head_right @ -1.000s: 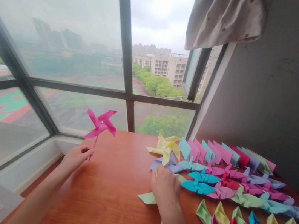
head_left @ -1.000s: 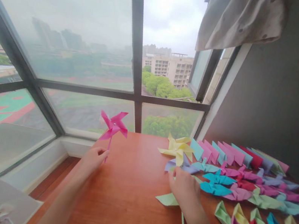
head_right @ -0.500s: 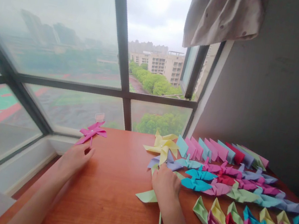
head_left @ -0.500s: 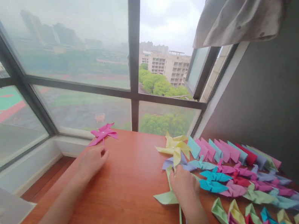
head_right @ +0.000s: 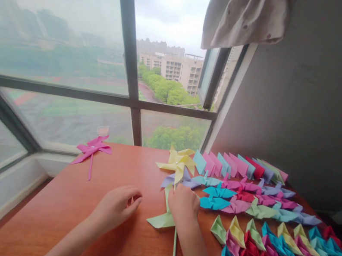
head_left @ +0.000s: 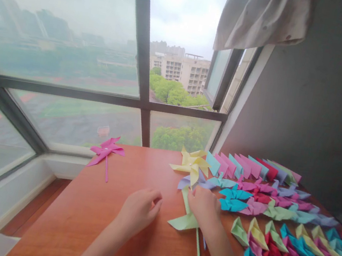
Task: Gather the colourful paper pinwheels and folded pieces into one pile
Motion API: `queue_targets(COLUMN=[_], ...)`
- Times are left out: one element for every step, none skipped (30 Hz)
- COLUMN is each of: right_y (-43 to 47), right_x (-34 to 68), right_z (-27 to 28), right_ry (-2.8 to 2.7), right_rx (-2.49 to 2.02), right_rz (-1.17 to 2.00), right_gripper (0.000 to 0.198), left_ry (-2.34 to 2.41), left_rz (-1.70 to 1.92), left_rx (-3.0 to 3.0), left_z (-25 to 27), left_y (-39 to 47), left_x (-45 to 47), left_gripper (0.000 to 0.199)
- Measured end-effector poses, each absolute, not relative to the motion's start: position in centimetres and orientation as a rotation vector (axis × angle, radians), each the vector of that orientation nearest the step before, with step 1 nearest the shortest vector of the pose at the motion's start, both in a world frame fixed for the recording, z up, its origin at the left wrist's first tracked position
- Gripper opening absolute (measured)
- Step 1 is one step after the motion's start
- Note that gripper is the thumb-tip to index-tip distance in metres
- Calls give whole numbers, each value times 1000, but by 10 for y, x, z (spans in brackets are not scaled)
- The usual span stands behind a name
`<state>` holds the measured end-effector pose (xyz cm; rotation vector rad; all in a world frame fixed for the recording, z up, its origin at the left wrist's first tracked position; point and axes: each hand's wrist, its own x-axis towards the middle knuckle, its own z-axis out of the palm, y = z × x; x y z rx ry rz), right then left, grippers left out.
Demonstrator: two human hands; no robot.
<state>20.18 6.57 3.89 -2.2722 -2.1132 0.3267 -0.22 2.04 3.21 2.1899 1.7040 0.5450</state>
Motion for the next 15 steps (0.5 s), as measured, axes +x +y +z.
queue_targets(right_y=[66,66,65,65,65,65,66,66,66,66,66,66,65,64,63], right_x=[201,200,200,199,199,199,199,200,200,201,201,201,200,198,195], right_z=[38,38,37,37,37,38,39,39,40,40,39,39,37,36,34], right_ry=[-2117,-2120,-2123,-2123,-2117,-2107,-2095,-2079,-2058,-2034,-2012,-1992,-1977,-1971,-1975], right_rx=[-2269,-2268,-2268,-2271,-2278,-2284,-2286,-2285,-2280,-2271,-2257,-2234,-2199,-2144,-2066], right_rz=[322,315,310,309,308,308,306,297,277,252,228,209,201,212,238], right_gripper=[32,31,30,29,29,28,28,28,29,29,29,28,28,27,25], left_ry=[1715,1724,1730,1734,1738,1740,1740,1736,1726,1712,1696,1678,1658,1635,1612], left_rz=[527,514,503,496,490,487,490,499,517,540,567,596,627,659,698], left_rx=[2229,2256,2269,2273,2274,2274,2273,2269,2262,2250,2235,2215,2191,2159,2117], left_z=[29,26,24,23,22,22,22,23,23,22,22,21,20,19,18], left_y=[19,18,17,17,17,17,17,17,17,16,16,15,14,13,13], left_x=[-2,-2,-4,-5,-7,-8,-8,-9,-8,-7,-6,-5,-3,-1,1], left_gripper=[19,18,18,19,19,19,20,20,20,20,20,20,20,19,19])
